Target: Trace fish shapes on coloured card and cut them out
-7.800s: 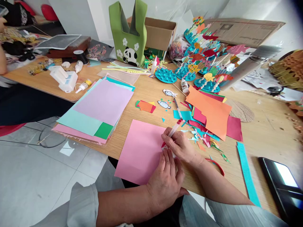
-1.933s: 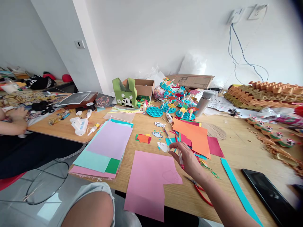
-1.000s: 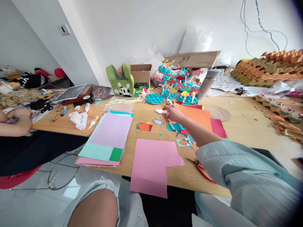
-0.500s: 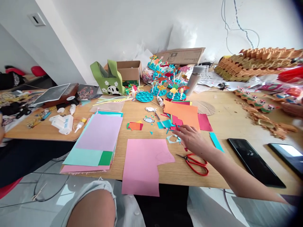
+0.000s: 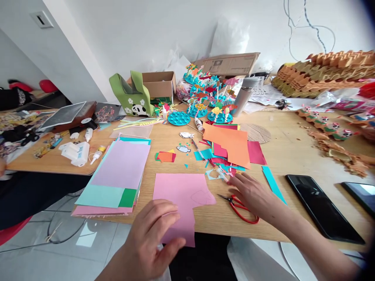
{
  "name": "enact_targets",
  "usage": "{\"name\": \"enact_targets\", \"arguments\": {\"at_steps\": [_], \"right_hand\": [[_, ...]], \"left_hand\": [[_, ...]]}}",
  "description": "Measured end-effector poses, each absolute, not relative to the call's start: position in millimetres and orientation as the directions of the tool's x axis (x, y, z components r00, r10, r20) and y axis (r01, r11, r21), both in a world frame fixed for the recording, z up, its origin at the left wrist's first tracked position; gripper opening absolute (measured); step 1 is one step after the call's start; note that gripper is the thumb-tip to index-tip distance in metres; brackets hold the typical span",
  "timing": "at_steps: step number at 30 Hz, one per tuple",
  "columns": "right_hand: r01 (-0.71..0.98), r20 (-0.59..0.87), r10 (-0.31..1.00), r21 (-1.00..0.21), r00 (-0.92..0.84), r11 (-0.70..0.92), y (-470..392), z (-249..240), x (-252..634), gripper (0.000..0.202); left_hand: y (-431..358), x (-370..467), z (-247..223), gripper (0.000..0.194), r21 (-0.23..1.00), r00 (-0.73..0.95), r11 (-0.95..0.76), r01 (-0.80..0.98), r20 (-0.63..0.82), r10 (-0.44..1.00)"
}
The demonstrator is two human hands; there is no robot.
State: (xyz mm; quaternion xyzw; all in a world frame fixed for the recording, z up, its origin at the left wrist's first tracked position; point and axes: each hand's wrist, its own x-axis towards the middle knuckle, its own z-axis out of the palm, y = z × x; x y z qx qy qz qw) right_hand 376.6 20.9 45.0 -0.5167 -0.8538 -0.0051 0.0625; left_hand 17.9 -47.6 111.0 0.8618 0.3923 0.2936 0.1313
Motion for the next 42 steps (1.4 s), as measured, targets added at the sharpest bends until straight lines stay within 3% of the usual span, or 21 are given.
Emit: {"name": "enact_targets", "arguments": {"at_steps": [3, 5, 7, 10, 14, 17, 20, 26, 32, 37, 40, 42], "right_hand": [[0.923, 0.061, 0.933, -0.136, -0.355, 0.36, -16, 31, 393, 0.011], [0.931, 0.042, 0.947, -0.175, -0.319, 0.321, -32, 25, 396, 0.007], [0.938, 0.015, 0.96, -0.21, -0.278, 0.275, -41, 24, 393, 0.019], [0.94, -0.018, 0.976, -0.275, -0.216, 0.203, -43, 29, 388, 0.031], [0.825, -0.128, 0.977, -0.561, -0.171, 0.071, -41, 48, 384, 0.017], [0.59, -0.215, 0.958, -0.805, -0.188, -0.065, -38, 67, 374, 0.026], [0.312, -0.194, 0.971, -0.939, -0.142, -0.142, -32, 76, 355, 0.034], [0.014, -0.289, 0.955, -0.957, -0.059, -0.289, -17, 62, 320, 0.044], [-0.348, -0.407, 0.894, -0.824, -0.186, -0.448, 1, 50, 301, 0.073], [-0.434, -0.316, 0.85, -0.753, -0.422, -0.495, 9, 57, 277, 0.054], [-0.514, -0.215, 0.887, -0.75, -0.408, -0.417, 19, 66, 261, 0.033], [-0.548, -0.138, 0.936, -0.779, -0.323, -0.303, 30, 75, 255, 0.03]], "left_hand": [[-28, 28, 77, 0.034, 0.325, 0.638, -0.743, 0.585, 0.381, 0.669], [-27, 29, 56, 0.065, 0.264, 0.733, -0.756, 0.599, 0.201, 0.65], [-32, 27, 41, 0.088, 0.222, 0.773, -0.756, 0.616, 0.02, 0.635], [-38, 22, 32, 0.081, 0.143, 0.776, -0.764, 0.629, -0.063, 0.627], [-34, 14, 40, 0.067, 0.18, 0.783, -0.8, 0.572, 0.169, 0.598], [-26, 11, 58, 0.046, 0.313, 0.659, -0.778, 0.545, 0.415, 0.628], [-16, 11, 80, 0.034, 0.407, 0.491, -0.73, 0.549, 0.549, 0.676], [3, 14, 120, 0.032, 0.586, 0.168, -0.636, 0.502, 0.656, 0.736], [17, 23, 144, 0.024, 0.619, 0.118, -0.742, 0.259, 0.742, 0.66], [21, 25, 147, 0.014, 0.661, 0.059, -0.736, 0.144, 0.737, 0.673], [27, 24, 140, 0.012, 0.717, 0.016, -0.689, 0.104, 0.692, 0.722], [35, 26, 132, 0.013, 0.779, -0.052, -0.626, 0.046, 0.627, 0.777]]}}
